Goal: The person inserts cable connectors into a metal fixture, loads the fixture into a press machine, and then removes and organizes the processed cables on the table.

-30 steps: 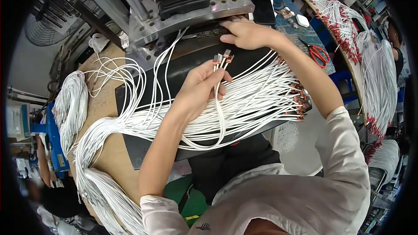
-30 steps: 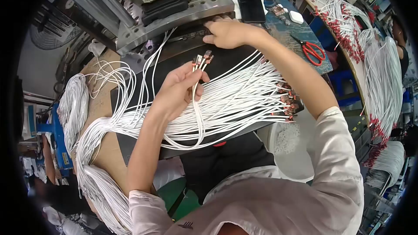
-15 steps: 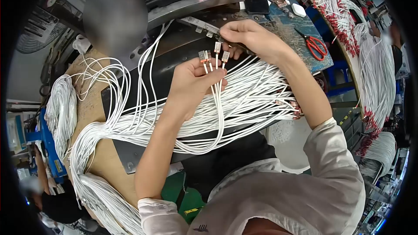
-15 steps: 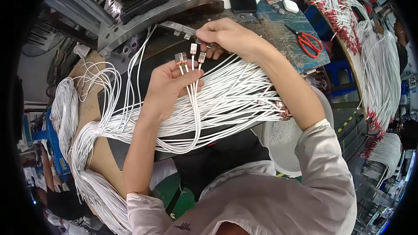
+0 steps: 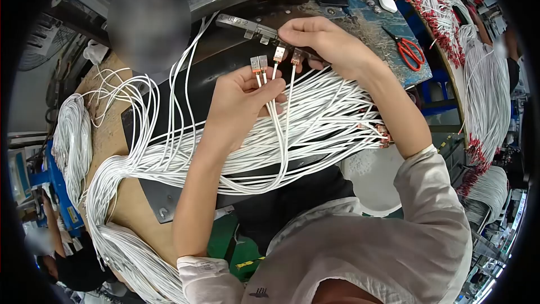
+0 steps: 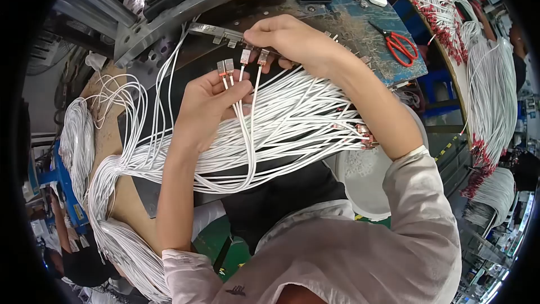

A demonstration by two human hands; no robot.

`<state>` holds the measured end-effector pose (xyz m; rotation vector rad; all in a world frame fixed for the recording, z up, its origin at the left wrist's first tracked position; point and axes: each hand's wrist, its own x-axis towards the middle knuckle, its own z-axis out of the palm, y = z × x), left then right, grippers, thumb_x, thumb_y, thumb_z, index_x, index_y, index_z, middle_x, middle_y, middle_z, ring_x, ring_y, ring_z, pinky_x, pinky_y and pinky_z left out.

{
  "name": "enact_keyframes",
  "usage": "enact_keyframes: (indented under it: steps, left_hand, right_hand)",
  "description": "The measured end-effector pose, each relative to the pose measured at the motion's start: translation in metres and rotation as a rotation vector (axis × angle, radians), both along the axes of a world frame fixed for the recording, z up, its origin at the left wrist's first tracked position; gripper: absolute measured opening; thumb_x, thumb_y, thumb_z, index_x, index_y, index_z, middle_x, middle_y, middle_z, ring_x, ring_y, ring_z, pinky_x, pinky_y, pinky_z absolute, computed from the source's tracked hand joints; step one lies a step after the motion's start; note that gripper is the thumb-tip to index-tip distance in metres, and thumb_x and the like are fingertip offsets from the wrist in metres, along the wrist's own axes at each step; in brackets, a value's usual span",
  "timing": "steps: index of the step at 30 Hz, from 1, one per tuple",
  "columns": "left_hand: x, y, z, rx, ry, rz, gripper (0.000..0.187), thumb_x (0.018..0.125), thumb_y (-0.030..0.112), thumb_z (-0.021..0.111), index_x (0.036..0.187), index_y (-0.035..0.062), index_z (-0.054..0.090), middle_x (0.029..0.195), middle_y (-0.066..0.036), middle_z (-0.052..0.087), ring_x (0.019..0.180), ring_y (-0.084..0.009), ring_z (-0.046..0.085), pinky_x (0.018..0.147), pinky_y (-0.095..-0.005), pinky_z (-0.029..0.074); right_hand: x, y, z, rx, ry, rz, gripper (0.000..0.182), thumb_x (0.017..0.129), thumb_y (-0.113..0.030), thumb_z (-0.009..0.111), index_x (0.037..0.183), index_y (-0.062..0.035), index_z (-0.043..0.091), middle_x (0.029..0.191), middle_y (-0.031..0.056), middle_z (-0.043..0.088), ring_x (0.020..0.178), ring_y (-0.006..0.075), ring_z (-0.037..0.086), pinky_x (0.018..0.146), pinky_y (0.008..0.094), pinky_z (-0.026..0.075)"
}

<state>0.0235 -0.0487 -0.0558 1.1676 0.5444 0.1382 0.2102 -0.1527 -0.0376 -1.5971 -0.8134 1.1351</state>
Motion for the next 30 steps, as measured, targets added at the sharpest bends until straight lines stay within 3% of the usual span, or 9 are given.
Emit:
enact_keyframes:
  steps: [3,8,14,21,23,24,26,30]
  left_hand:
    - [-0.002,0.0,0.003,0.011,0.042,-0.045,0.02,0.092,0.007,0.071,0.109,-0.0032,0.067,0.09,-0.007,0.07,0.078,-0.0111,0.067,0.069,-0.0261,0.058]
    - [-0.001,0.0,0.0,0.012,0.012,-0.011,0.022,0.092,0.007,0.072,0.11,-0.0046,0.066,0.092,-0.008,0.07,0.08,-0.0121,0.067,0.068,-0.0265,0.058]
    - [-0.001,-0.003,0.011,0.082,0.066,0.048,0.028,0.099,0.024,0.066,0.106,-0.003,0.069,0.08,-0.003,0.063,0.07,-0.0092,0.061,0.062,-0.0268,0.058]
    - [0.0,0.001,0.005,0.056,0.054,0.0,0.032,0.1,0.029,0.063,0.105,-0.0022,0.069,0.079,-0.004,0.065,0.069,-0.0099,0.063,0.06,-0.0261,0.057]
    - [-0.001,0.002,0.003,0.04,0.048,0.011,0.033,0.1,0.029,0.063,0.105,-0.0029,0.069,0.083,-0.007,0.068,0.072,-0.0112,0.067,0.06,-0.0259,0.057]
    - [-0.001,0.0,0.005,0.06,0.047,0.036,0.035,0.102,0.03,0.061,0.11,-0.0043,0.064,0.094,-0.013,0.072,0.071,-0.0137,0.07,0.056,-0.0239,0.056]
    - [-0.002,-0.001,0.008,0.092,0.026,0.08,0.037,0.103,0.031,0.059,0.114,-0.0043,0.06,0.097,-0.015,0.072,0.066,-0.0138,0.069,0.051,-0.0223,0.053]
    - [-0.004,-0.002,0.01,0.126,-0.008,0.098,0.037,0.105,0.03,0.055,0.117,-0.0039,0.056,0.101,-0.016,0.071,0.06,-0.0132,0.066,0.042,-0.0207,0.048]
  right_hand:
    - [-0.001,-0.002,0.005,0.04,-0.035,-0.075,0.022,0.103,-0.029,0.057,0.105,-0.0094,0.066,0.082,-0.0055,0.064,0.067,0.0004,0.059,0.048,0.016,0.03]
    - [0.002,-0.002,-0.006,0.077,-0.06,0.024,0.022,0.102,-0.03,0.059,0.105,-0.0093,0.066,0.082,-0.007,0.063,0.068,-0.0003,0.058,0.049,0.0151,0.031]
    - [0.007,-0.003,-0.006,0.083,-0.093,0.096,0.026,0.099,-0.034,0.064,0.104,-0.0091,0.068,0.082,-0.0072,0.065,0.068,-0.0004,0.059,0.05,0.0149,0.031]
    - [0.002,-0.003,-0.001,0.046,-0.172,0.157,0.028,0.097,-0.035,0.067,0.107,-0.0085,0.069,0.08,-0.0067,0.067,0.066,0.0,0.058,0.049,0.0163,0.031]
    - [0.002,-0.002,0.0,0.057,-0.113,0.146,0.027,0.093,-0.027,0.072,0.11,-0.006,0.069,0.08,-0.0036,0.069,0.066,0.001,0.058,0.052,0.0175,0.037]
    - [0.002,-0.002,0.0,0.078,-0.104,0.132,0.028,0.091,-0.023,0.074,0.111,-0.005,0.068,0.08,-0.0021,0.069,0.065,0.0015,0.059,0.052,0.0179,0.039]
    - [0.002,-0.003,0.001,0.12,-0.087,0.105,0.03,0.087,-0.016,0.078,0.112,-0.0028,0.067,0.08,0.001,0.071,0.064,0.0024,0.059,0.054,0.0186,0.044]
    - [0.006,-0.001,0.002,0.092,-0.121,0.015,0.03,0.086,-0.011,0.079,0.111,-0.0016,0.067,0.077,0.0026,0.071,0.059,0.0033,0.059,0.052,0.019,0.043]
